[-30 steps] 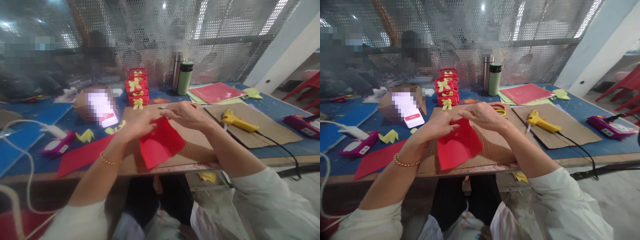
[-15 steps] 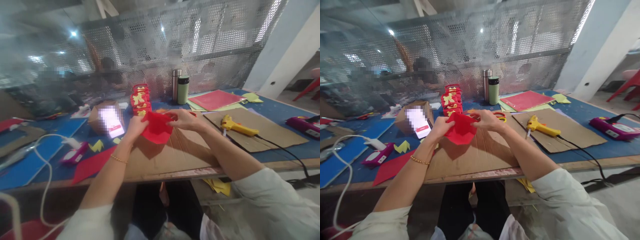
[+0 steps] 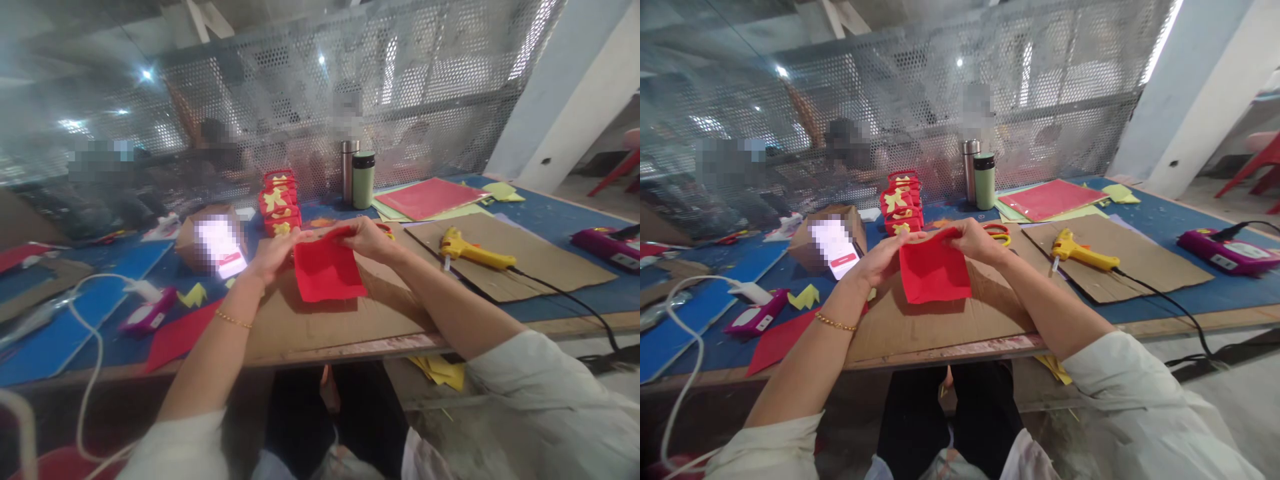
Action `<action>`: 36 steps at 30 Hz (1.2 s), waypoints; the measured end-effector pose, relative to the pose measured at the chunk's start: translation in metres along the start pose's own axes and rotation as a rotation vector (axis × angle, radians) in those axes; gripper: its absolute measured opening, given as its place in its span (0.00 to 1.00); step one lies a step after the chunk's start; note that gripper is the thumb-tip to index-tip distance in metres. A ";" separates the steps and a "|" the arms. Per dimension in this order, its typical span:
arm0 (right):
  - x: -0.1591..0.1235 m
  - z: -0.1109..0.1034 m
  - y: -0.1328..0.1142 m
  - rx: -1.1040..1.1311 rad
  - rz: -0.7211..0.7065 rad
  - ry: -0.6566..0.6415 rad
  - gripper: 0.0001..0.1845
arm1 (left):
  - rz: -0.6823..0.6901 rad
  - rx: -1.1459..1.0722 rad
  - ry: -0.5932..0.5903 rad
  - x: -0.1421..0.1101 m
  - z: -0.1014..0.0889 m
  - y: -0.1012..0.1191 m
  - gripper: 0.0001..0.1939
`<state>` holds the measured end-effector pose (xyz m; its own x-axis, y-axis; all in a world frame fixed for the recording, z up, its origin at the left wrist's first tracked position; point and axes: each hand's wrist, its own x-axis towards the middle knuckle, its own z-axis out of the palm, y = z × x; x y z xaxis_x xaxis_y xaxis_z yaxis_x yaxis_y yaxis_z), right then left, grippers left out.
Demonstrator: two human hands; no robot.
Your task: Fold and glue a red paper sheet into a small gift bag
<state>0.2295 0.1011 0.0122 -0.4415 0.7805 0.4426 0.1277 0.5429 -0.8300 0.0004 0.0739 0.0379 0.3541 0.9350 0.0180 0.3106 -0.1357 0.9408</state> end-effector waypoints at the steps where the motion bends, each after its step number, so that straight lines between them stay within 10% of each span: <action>1: -0.001 0.001 -0.002 0.002 -0.013 -0.006 0.12 | -0.010 -0.056 -0.011 0.000 0.001 0.000 0.26; 14: -0.008 0.014 -0.012 0.055 -0.051 -0.127 0.12 | -0.149 -0.085 -0.211 -0.004 0.004 -0.004 0.13; 22: -0.008 -0.002 -0.021 0.134 0.209 0.138 0.19 | -0.117 0.022 -0.138 -0.003 0.005 -0.001 0.10; 36: -0.011 0.016 -0.022 0.053 0.207 -0.118 0.19 | 0.029 0.089 -0.091 -0.009 0.012 0.004 0.13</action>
<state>0.2173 0.0755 0.0199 -0.5118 0.8301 0.2214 0.1807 0.3560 -0.9169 0.0090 0.0613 0.0373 0.4414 0.8972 0.0098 0.3750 -0.1944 0.9064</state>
